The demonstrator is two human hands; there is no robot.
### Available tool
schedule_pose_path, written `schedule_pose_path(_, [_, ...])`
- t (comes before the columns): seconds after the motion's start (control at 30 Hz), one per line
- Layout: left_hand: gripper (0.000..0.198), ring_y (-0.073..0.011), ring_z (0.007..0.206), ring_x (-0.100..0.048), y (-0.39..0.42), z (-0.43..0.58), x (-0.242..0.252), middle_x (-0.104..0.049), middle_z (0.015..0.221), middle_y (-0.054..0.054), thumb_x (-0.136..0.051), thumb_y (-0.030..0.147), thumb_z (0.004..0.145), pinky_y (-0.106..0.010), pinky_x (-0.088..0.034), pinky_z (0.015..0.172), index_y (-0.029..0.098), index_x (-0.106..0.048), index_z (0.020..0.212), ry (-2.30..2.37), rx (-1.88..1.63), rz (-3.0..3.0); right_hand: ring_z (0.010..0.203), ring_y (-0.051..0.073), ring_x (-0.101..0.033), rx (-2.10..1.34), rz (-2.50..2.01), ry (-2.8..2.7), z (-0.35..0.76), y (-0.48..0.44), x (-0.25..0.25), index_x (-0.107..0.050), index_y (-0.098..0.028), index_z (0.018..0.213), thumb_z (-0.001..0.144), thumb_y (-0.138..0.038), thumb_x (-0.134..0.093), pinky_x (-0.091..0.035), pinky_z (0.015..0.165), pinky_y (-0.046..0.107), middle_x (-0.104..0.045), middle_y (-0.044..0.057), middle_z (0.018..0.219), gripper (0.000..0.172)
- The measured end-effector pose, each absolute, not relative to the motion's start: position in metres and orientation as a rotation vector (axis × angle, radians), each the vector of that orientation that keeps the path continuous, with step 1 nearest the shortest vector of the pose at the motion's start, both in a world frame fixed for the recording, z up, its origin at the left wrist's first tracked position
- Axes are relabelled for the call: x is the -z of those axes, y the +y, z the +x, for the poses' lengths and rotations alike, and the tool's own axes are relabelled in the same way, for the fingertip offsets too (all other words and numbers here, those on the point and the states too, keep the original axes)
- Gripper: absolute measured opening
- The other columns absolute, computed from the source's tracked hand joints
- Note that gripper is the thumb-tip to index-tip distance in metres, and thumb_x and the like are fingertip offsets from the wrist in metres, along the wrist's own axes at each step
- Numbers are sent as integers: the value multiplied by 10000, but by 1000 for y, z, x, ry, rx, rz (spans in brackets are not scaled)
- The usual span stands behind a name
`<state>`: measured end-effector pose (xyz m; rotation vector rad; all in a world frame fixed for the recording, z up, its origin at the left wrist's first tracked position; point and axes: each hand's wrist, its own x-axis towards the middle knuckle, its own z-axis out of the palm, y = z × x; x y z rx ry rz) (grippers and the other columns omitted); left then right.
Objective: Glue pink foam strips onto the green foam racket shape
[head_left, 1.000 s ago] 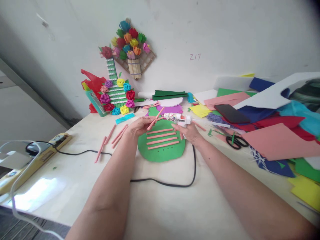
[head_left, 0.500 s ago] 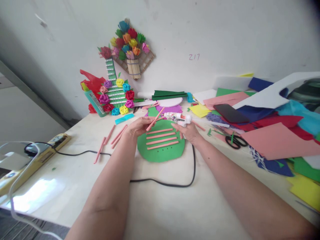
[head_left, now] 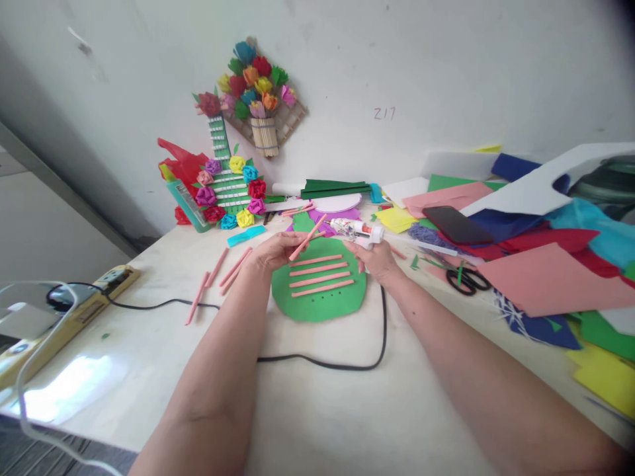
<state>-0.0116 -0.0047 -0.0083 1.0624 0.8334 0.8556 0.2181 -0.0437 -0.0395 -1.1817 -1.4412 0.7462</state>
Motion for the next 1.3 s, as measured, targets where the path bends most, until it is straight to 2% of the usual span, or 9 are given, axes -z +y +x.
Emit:
schedule_pose_path(0.43, [150,-84,491,-525,-6,-12,7,-609,626,-77,-559,89,722,-165,-362,398,47,-656,828,799,-811,1062,337,119,-469,-740,-1222,-1373,221,-41,40,-510,-185,588,614,-516,-626,-390,362,250,-529,-14,473,352])
schedule_pose_path(0.8, [162,-98,539,-554,-4,-13,9,-623,646,-90,-549,67,705,-162,-388,419,34,-658,821,782,-857,1022,395,124,-511,-696,-1170,-1455,217,-42,40,-606,-145,752,642,-480,-615,-422,422,254,-626,21,595,353])
schedule_pose_path(0.9, [152,-100,554,-554,-3,-14,9,-622,643,-93,-546,59,704,-159,-384,419,36,-659,802,766,-866,1006,391,128,-512,-715,-1164,-1470,216,-42,40,-615,-144,785,641,-479,-611,-426,416,256,-626,18,588,364])
schedule_pose_path(1.07, [154,-99,554,-548,-3,-14,9,-611,632,-85,-546,48,700,-159,-374,411,34,-655,808,757,-873,987,488,158,-571,-721,-1125,-1496,213,-45,38,-622,-150,808,642,-460,-612,-444,448,248,-617,14,552,352])
schedule_pose_path(1.3, [155,-97,544,-542,-1,-14,11,-601,655,-82,-559,67,700,-159,-366,394,32,-647,823,752,-881,984,325,100,-453,-838,-1131,-1518,211,-49,36,-601,-144,784,634,-443,-630,-385,334,230,-597,-2,537,336])
